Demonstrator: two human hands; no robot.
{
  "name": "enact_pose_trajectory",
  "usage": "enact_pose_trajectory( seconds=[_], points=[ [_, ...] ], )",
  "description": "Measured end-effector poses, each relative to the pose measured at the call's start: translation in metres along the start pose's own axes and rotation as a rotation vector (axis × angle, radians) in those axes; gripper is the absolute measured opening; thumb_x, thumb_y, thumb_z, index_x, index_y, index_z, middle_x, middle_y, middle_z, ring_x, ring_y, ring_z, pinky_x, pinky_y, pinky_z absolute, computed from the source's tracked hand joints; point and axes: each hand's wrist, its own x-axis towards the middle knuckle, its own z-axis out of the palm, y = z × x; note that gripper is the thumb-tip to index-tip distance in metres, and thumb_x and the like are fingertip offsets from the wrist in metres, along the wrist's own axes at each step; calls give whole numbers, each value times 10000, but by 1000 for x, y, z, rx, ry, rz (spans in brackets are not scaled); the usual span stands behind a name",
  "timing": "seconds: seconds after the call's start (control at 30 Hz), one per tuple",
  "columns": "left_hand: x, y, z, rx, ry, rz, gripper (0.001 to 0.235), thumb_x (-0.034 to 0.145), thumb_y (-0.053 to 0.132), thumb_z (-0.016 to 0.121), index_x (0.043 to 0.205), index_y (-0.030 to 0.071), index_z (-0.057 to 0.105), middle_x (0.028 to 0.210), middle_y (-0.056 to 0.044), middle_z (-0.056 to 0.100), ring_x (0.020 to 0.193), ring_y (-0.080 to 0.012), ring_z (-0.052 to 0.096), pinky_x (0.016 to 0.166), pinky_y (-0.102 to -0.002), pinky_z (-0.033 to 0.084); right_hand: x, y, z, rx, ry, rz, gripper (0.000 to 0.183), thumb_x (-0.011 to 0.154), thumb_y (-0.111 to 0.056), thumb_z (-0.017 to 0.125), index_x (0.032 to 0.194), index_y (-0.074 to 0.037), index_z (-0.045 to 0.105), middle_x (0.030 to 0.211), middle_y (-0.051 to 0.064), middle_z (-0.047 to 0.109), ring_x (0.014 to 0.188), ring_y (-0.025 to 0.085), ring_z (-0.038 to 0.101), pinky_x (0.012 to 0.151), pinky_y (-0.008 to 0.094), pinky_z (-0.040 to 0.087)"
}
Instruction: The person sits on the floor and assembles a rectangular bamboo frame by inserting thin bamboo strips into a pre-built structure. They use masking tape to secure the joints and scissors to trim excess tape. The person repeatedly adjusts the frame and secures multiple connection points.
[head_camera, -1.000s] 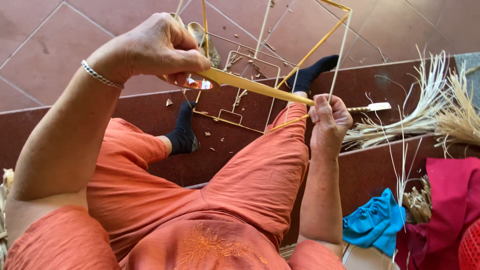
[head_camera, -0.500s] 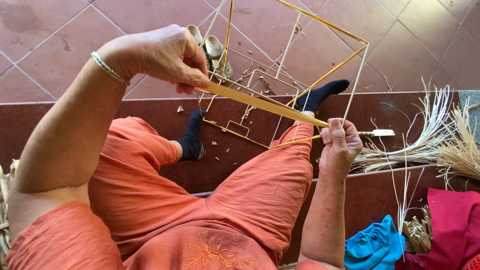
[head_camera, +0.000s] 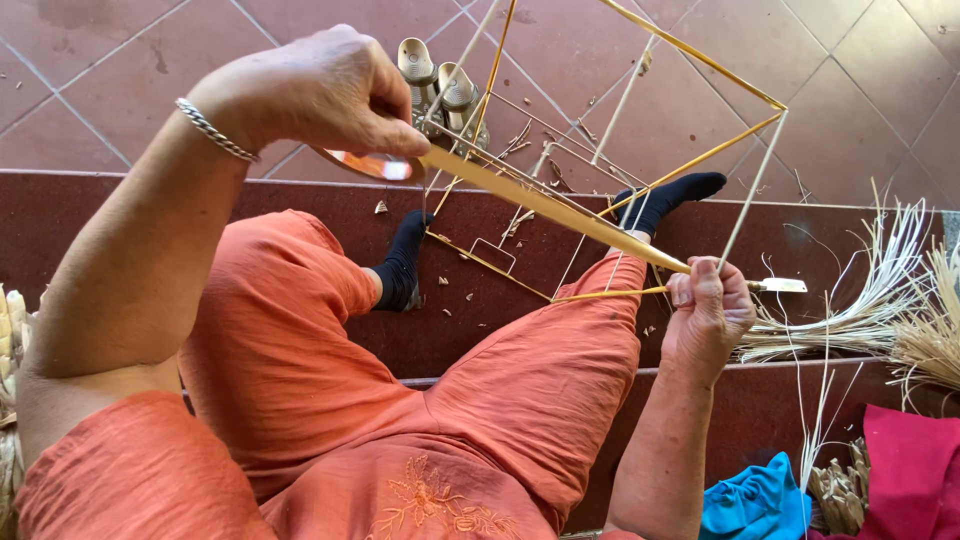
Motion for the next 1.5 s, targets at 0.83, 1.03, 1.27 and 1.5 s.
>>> enact_pose_trajectory(
  seconds=[0.83,1.03,1.27,1.5],
  points=[
    [8,-12,61,325,503,550,135,920,320,784,1025,236,785,991,2,658,903,-215,662,765,-421,439,4,-79,60,-1153,30,-720,329,946,-78,795,1134,108,599,1084,206,611,985,249,618,802,305,514],
    [21,-4,67,342,447,501,204,948,389,763,917,188,749,922,25,657,799,-181,635,753,-432,421,82,-73,93,-987,-286,-371,154,1131,-112,659,1152,19,738,998,98,775,836,147,741,735,233,577],
    [19,2,71,401,505,562,201,917,379,753,870,186,722,866,4,617,792,-178,627,740,-420,403,185,-28,132,-827,-377,341,268,1025,-313,580,1072,-73,689,886,65,772,562,122,731,440,263,576],
    [16,5,72,348,515,562,180,922,364,758,890,191,720,884,26,632,805,-173,631,746,-422,405,207,8,100,-758,-375,250,219,1016,-184,729,980,32,726,824,173,732,570,154,680,495,308,580]
  ],
)
